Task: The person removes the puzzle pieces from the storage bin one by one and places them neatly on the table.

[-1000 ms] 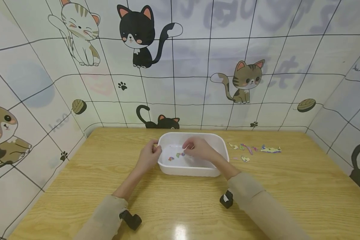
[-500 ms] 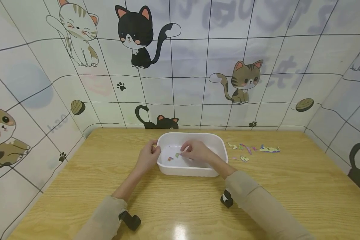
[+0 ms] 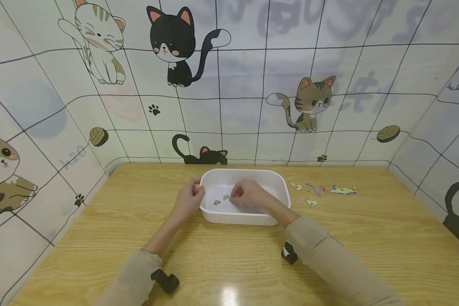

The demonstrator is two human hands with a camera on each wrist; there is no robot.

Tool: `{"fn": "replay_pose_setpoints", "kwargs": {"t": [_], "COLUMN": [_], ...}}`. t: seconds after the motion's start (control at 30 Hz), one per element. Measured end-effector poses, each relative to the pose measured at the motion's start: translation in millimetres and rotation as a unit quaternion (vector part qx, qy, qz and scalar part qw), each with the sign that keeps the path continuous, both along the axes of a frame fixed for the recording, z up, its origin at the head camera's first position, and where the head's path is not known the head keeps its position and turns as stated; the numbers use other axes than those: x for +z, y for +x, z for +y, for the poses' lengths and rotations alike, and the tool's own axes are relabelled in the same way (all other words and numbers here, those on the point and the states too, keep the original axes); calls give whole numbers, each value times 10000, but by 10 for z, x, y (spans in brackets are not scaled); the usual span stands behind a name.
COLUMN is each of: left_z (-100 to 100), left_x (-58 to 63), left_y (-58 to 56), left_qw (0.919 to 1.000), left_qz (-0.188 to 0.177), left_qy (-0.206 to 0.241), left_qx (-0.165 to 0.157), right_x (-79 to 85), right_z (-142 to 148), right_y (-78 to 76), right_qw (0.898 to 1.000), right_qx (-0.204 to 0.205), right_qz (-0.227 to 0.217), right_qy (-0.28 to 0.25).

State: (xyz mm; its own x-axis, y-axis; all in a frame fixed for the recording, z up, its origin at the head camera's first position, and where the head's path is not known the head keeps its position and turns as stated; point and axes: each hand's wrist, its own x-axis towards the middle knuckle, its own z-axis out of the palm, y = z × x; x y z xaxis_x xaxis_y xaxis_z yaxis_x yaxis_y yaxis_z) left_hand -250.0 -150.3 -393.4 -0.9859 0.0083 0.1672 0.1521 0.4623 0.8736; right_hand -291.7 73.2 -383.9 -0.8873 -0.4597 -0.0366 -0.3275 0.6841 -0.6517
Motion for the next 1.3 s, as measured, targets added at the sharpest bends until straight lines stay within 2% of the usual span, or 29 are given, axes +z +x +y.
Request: {"fn": "replay_pose_setpoints", "kwargs": {"t": [0.3, 0.6, 0.8, 1.03, 1.3], "left_z": [0, -7, -6, -2, 0], "left_x": [-4, -9, -8, -12, -4], "left_y": [3, -3, -1, 1, -1], "left_qw": [10000, 10000, 10000, 10000, 10000], "left_qz": [-7, 10, 8, 35, 78], "left_qy": [36, 16, 13, 26, 31], "left_qx": [-25, -23, -10, -26, -14], "right_x": [16, 25, 37, 107, 229], "right_z": [-1, 8, 30, 132, 375], "right_y": [15, 9, 20, 46, 129], "right_qw": [9999, 9996, 9965, 9846, 9763], "right_qx": [85, 133, 155, 372, 125], "right_qz": [-143, -54, -23, 132, 35], "right_qy": [-11, -251, -827, -1700, -2158]}}
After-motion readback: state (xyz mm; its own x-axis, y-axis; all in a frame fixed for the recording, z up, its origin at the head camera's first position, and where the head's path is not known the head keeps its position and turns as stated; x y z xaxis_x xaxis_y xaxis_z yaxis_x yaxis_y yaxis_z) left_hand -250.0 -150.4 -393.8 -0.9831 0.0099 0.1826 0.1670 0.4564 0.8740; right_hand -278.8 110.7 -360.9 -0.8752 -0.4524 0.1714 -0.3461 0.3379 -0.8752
